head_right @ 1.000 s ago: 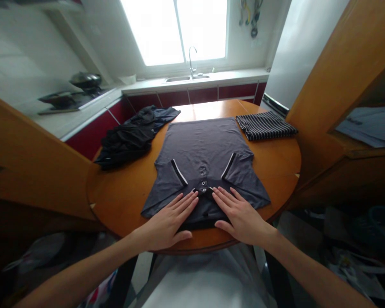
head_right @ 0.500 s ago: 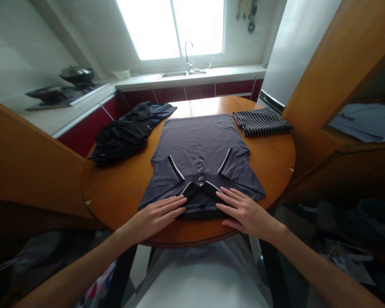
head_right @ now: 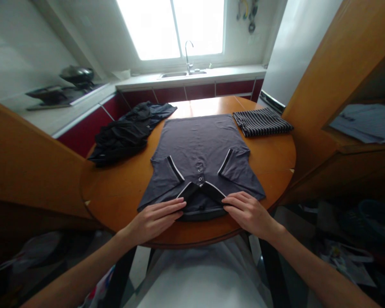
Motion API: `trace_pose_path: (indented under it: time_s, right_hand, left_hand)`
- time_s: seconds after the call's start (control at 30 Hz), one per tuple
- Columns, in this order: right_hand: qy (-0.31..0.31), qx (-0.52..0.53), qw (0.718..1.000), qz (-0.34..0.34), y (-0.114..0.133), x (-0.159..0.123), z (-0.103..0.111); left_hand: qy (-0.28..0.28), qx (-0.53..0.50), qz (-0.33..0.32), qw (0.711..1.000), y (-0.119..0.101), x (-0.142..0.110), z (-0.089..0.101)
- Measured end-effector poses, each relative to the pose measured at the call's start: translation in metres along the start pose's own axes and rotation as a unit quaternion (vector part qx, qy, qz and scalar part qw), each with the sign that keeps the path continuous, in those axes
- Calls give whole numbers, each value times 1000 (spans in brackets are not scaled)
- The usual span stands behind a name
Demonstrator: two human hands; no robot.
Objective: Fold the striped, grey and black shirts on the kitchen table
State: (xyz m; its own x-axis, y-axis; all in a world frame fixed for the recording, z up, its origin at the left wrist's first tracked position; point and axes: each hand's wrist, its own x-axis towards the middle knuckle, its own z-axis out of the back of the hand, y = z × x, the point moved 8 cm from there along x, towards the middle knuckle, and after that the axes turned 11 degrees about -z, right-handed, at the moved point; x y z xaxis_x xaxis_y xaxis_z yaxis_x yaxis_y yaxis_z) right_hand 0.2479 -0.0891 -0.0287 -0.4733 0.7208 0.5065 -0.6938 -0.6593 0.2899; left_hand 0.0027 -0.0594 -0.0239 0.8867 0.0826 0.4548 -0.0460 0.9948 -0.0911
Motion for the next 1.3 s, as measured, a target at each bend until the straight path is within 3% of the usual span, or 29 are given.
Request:
trace_pose_path:
  time_s: [0.13,0.27,0.4,0.53,0.6,0.7,0.8,0.87,1.07,1.3]
  right_hand:
    - [60,22,997,-36,-5,-2,-7]
    - [97,37,992,-66,-8,-10,-9]
    - [93,89,989,-68,-12,-26,-5]
    - [-13,115,987,-114,-30,-29,12]
    - [-35,97,985,-137,-36,-22,14]
    - [26,51,988,-141,-33,-7,1]
    - [127,7,984,-128,-25,-2,-17]
    - [158,-2,980,-124,-23,-4,-21]
    - [159,11,979,-126,-25,-12,-18]
    - [131,17,982,-132,-33,-24,-15]
  left_hand:
    - [114,-28,91,989,11,1,-13]
    - [175,-49,107,977,5,-2,-18]
    - [172,-69,101,977,-3,-7,-13]
    - [136,-99,77,983,-2,-10,-3]
    - [104,-88,94,986,8,-10,4]
    - [97,-49,134,985,24,-11,4]
    - [146,-34,138,979,26,-14,-8]
    - [170,-34,135,976,23,-16,-14]
    - [186,-39,154,970,11,-22,-9]
    - [146,-78,150,975,-7,-40,1]
